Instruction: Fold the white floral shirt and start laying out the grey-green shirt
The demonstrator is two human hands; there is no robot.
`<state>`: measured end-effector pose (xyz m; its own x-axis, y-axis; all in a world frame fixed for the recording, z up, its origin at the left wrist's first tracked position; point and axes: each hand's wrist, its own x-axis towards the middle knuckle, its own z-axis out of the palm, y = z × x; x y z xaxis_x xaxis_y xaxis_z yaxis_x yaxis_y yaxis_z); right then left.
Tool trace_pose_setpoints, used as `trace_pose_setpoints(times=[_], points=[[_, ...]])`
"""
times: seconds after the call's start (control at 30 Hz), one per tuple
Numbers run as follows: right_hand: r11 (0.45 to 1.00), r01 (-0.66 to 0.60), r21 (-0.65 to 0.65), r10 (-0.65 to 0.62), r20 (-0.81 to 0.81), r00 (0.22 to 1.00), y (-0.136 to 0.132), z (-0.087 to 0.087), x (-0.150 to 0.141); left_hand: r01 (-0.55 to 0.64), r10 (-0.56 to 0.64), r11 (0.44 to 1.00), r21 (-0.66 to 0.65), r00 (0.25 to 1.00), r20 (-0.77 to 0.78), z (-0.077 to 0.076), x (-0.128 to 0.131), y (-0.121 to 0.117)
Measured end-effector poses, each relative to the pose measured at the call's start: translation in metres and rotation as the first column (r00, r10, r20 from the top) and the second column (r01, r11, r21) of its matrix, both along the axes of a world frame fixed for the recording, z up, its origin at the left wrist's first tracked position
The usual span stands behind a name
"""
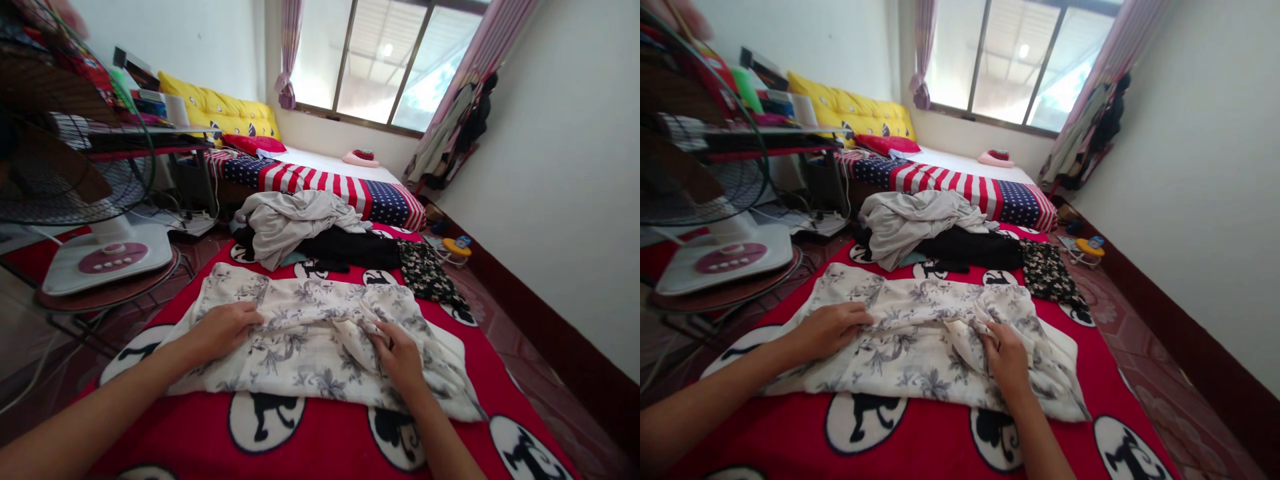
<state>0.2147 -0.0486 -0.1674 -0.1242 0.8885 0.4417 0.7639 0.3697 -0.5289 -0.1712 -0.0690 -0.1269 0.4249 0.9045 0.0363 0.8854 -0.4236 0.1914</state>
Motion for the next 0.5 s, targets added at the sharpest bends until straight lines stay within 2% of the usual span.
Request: trace_pose_setpoints(times=[0.13, 0.2, 0.27, 0.33, 0.43, 0.5], points=[[0.992, 0.055, 0.109, -0.038, -0.151, 0.988, 0.003, 0.025, -0.003, -0.09, 0.065, 0.989, 0.12, 0.977, 0.201, 0.011, -0.008, 0.009], [0.982, 0.063, 0.177, -0.026, -0.208, 0.978, -0.003, 0.041, -0.007, -0.132, 0.06, 0.966, 0.224, 0.951, 0.304, 0.022, -0.015, 0.012], [0.976, 0.04, 0.215, 0.01, -0.226, 0.974, -0.012, 0.053, -0.011, -0.156, 0.055, 0.949, 0.273, 0.937, 0.345, 0.031, -0.021, 0.012], [0.981, -0.03, 0.191, 0.065, -0.18, 0.982, -0.023, 0.058, -0.012, -0.14, 0.067, 0.965, 0.22, 0.948, 0.311, 0.036, -0.028, 0.01], [0.982, -0.186, 0.013, 0.186, -0.03, 0.982, -0.037, 0.057, -0.011, -0.067, 0.067, 0.998, -0.004, 0.98, 0.188, 0.034, -0.035, 0.003], [0.977, -0.209, -0.044, 0.209, -0.005, 0.978, -0.041, 0.054, -0.012, -0.027, 0.045, 0.993, -0.118, 0.987, 0.157, 0.03, -0.031, 0.0]])
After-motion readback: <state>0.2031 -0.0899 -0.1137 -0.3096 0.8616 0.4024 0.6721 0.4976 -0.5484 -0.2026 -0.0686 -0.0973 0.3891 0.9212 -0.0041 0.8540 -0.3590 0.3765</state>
